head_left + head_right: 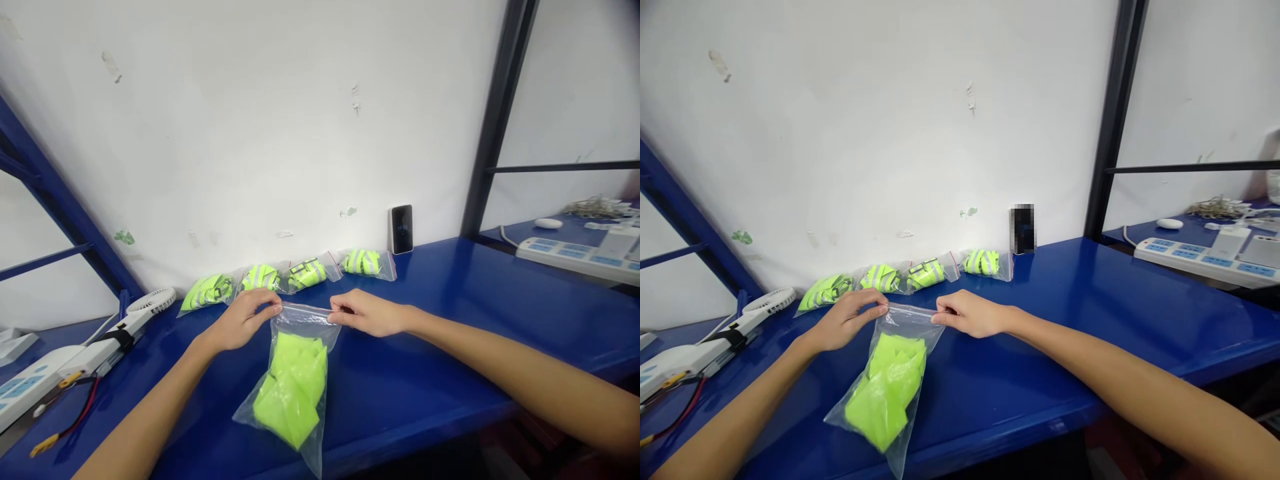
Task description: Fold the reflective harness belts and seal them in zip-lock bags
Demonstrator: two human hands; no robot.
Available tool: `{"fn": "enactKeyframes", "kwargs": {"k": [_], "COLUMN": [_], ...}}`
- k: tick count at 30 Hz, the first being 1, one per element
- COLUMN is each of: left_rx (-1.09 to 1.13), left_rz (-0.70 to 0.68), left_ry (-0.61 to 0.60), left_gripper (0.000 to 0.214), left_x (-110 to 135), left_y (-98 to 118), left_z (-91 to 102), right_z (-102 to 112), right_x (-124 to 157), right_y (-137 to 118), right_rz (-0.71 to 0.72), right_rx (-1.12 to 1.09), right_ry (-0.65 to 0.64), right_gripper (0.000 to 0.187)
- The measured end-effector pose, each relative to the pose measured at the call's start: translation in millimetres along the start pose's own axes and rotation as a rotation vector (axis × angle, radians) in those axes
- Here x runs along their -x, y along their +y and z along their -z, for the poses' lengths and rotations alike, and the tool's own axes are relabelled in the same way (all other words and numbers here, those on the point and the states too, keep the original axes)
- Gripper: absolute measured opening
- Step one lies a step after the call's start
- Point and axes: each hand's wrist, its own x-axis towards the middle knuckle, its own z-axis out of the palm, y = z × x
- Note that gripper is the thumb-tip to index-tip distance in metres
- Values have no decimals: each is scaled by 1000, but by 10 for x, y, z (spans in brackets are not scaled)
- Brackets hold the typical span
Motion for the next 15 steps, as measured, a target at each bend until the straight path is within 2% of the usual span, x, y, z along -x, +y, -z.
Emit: {"fn": "enactKeyframes", "kwargs": {"k": [6, 10, 15], "left_rx": [-66, -23, 49], "left_rz": [-40, 49, 147], "left_ry": [9, 8, 63], "left_gripper": [34, 37, 46], "left_x": [-47, 24, 101], "left_y": [8, -82, -232], "left_z": [-100, -286, -549], "right_z": [-12, -109, -130], "right_x": [39, 42, 46], "right_y": [103, 178, 206], "right_rz": [45, 56, -3], "right_rx": [161, 174, 143], "right_ry": [-43, -32, 45], "right_gripper": [42, 43, 28]}}
